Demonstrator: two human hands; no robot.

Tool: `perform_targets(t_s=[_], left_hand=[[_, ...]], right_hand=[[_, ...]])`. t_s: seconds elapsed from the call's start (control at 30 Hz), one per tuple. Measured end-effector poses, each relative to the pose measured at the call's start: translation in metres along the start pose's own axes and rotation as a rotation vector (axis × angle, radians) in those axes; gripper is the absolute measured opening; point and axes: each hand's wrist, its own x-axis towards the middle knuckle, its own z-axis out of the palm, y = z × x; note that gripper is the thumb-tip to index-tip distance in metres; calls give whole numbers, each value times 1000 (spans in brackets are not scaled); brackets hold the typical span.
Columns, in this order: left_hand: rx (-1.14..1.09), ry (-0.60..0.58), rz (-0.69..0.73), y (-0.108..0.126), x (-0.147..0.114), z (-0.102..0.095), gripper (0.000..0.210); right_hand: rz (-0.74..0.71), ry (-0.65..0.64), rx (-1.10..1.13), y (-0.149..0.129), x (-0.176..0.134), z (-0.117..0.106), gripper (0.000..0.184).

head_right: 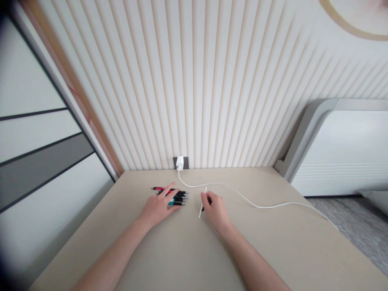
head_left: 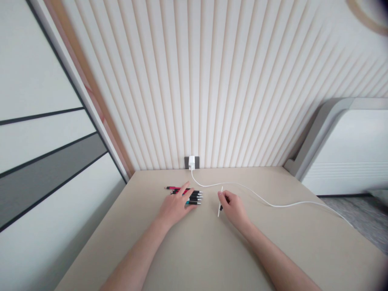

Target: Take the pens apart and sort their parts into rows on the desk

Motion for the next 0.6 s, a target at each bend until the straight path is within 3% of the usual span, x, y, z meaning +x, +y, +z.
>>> perform_targets(t_s=[0.23, 0.43, 0.6], left_hand=[[-41, -50, -64, -16, 0, 8, 57], [-27, -59, -66, -22, 2, 11, 47], [13, -80, -47, -30, 3, 12, 42]], right_hand=[[37, -218, -509, -11, -2, 19, 42], [40, -271, -560, -16, -3, 16, 47], [-5, -314, -519, -18, -19, 14, 38]])
